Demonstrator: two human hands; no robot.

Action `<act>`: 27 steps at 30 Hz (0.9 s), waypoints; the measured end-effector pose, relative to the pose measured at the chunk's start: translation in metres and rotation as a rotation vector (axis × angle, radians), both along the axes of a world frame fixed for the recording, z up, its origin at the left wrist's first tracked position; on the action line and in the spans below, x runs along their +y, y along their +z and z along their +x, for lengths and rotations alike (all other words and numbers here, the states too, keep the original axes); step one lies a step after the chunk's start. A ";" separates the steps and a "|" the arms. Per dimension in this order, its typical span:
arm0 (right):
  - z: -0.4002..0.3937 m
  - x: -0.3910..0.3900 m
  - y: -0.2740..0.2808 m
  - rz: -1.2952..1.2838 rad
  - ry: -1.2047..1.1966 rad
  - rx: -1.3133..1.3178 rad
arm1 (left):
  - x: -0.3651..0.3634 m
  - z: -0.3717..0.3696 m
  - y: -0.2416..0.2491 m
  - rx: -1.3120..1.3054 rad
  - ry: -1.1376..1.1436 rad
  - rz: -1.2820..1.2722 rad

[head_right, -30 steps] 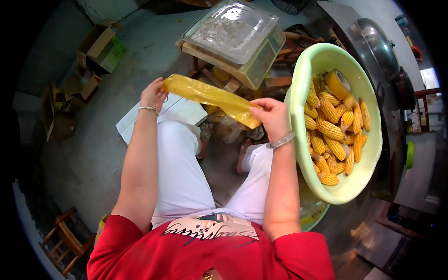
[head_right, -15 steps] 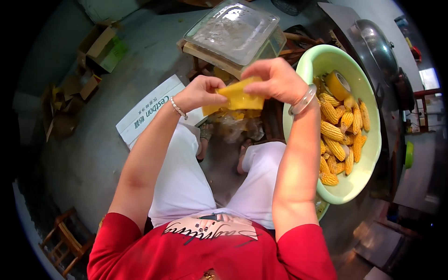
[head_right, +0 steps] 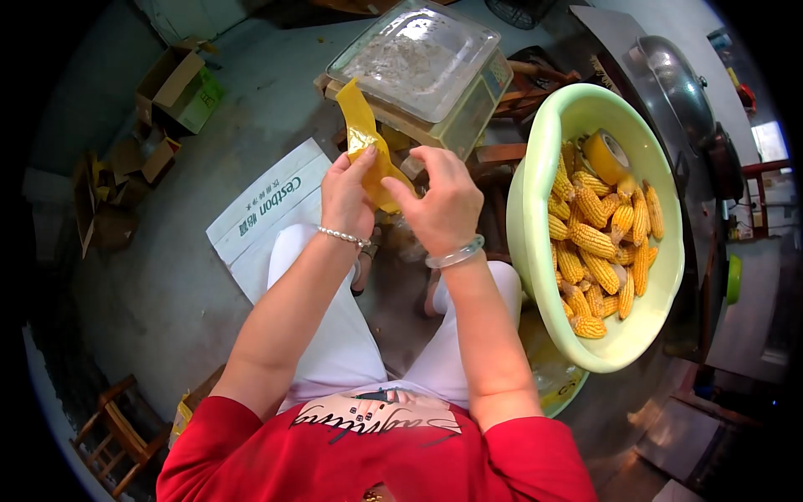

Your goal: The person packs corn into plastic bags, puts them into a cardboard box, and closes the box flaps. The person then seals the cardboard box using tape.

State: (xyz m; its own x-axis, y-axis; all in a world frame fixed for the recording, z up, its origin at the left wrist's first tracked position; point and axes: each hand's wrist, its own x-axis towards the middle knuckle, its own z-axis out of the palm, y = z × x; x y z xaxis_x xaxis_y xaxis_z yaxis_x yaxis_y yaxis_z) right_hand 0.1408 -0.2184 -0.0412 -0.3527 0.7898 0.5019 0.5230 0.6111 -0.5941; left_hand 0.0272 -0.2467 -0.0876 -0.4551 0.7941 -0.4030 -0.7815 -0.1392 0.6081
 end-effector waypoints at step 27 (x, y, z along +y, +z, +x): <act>-0.001 0.011 -0.036 -0.747 0.082 0.680 | -0.005 0.001 -0.003 -0.044 -0.032 0.014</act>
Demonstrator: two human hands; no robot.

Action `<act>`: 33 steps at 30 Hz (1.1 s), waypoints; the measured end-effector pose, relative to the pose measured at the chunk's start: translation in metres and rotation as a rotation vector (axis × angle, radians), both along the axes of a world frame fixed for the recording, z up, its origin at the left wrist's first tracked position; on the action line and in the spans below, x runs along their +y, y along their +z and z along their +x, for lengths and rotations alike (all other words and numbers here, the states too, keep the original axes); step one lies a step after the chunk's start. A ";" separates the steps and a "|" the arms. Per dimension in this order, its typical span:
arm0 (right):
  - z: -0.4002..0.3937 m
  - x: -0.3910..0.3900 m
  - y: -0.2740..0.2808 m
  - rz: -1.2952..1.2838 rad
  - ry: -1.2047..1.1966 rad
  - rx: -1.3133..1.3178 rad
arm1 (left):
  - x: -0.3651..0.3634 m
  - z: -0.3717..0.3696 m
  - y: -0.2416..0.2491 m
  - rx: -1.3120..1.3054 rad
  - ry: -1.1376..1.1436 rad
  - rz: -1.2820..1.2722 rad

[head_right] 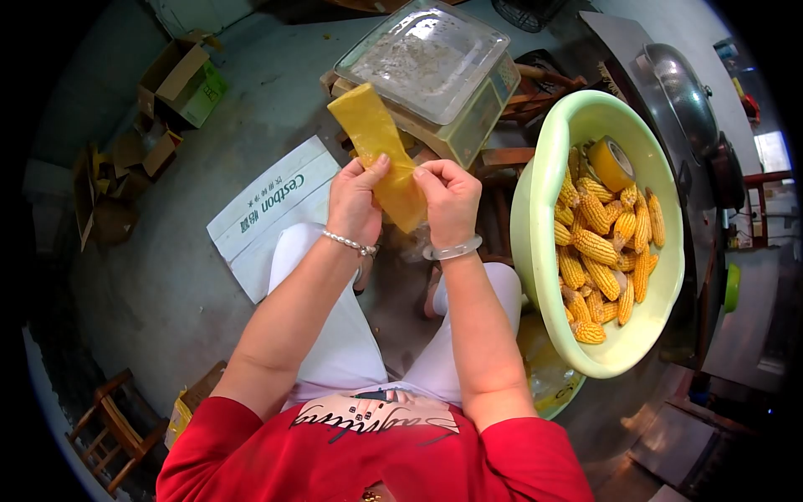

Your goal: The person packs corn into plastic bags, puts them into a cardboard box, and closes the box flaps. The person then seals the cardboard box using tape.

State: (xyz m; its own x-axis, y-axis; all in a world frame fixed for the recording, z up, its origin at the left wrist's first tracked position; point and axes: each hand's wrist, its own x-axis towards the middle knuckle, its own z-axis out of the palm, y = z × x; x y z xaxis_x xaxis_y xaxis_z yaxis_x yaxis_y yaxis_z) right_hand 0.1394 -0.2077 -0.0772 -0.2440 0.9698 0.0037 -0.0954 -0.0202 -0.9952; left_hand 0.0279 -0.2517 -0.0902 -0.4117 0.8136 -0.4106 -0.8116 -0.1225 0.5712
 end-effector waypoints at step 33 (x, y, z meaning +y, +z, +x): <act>0.013 0.019 0.007 0.083 0.546 -0.309 | -0.009 -0.061 0.010 0.214 -0.264 0.239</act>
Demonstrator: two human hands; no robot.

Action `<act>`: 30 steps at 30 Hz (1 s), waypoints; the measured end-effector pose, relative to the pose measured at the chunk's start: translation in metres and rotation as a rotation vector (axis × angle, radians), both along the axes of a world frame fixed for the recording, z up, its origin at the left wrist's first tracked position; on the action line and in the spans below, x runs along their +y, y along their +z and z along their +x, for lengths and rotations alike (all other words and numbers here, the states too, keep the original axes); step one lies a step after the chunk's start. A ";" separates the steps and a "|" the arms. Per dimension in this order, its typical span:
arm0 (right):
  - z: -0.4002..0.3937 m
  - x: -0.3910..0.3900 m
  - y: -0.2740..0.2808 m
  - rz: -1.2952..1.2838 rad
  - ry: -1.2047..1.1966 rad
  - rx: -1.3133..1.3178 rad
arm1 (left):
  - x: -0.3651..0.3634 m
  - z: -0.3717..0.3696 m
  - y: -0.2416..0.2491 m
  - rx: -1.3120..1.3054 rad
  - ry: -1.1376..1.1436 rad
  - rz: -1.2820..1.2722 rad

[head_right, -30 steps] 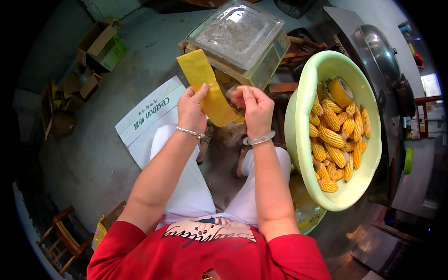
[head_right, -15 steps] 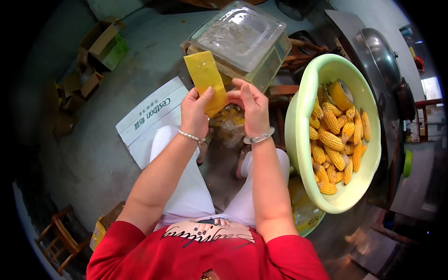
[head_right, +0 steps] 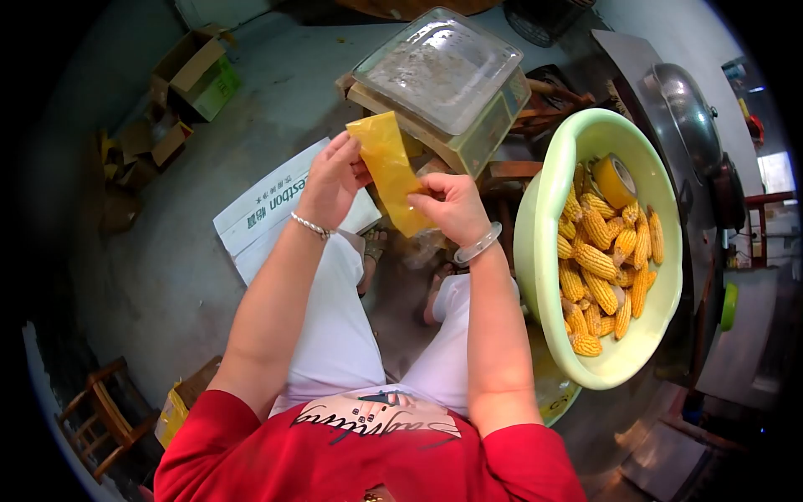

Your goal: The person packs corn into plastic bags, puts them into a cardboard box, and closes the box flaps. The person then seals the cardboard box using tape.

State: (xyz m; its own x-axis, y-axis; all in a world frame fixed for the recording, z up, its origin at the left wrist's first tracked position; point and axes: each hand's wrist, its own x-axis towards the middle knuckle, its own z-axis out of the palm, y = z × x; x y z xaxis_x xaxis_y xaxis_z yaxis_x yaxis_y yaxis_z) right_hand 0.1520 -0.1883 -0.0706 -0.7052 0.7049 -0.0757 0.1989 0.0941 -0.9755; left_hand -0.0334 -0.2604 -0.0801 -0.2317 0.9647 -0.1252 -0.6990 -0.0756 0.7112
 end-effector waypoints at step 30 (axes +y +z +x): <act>-0.100 -0.050 0.003 1.216 0.380 -0.618 | -0.064 -0.049 -0.005 0.234 -0.061 -0.412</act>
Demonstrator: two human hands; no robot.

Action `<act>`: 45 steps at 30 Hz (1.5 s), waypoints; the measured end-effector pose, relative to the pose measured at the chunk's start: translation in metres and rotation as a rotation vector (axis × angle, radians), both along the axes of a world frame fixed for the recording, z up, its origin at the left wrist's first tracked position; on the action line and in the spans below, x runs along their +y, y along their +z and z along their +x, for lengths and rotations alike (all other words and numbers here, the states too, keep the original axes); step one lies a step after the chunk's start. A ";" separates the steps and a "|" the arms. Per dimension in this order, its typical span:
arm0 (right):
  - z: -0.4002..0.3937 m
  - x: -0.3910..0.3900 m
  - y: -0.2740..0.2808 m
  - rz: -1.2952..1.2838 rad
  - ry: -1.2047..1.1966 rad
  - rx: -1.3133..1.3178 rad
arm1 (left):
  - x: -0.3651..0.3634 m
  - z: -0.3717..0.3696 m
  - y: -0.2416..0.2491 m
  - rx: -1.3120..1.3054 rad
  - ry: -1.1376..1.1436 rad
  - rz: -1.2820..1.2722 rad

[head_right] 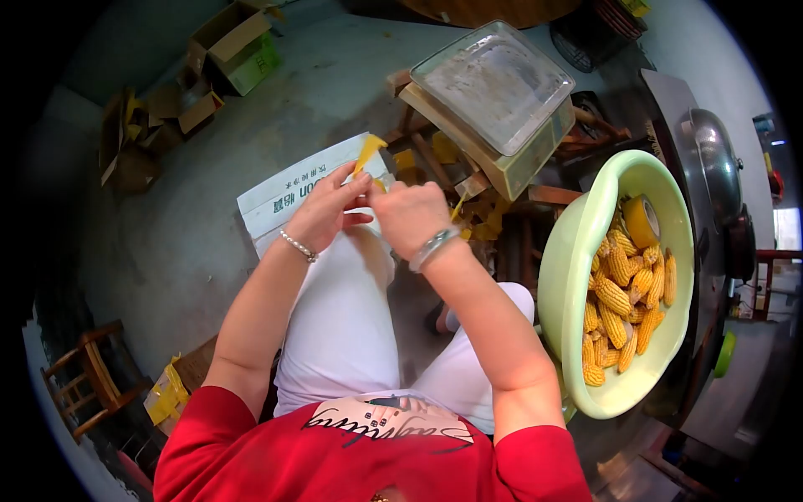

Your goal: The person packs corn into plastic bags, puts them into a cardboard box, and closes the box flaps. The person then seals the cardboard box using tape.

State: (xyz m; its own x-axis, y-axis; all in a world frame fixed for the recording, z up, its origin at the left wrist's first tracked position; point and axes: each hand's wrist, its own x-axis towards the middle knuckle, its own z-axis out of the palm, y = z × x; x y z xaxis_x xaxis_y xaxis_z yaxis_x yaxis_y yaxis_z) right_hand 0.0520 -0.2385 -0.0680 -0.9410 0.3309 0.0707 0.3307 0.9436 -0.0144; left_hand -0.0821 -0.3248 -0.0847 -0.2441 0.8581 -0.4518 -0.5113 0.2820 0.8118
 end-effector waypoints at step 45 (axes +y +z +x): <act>0.055 0.062 -0.052 -1.611 -0.638 0.825 | -0.014 -0.095 -0.002 -0.036 0.617 0.403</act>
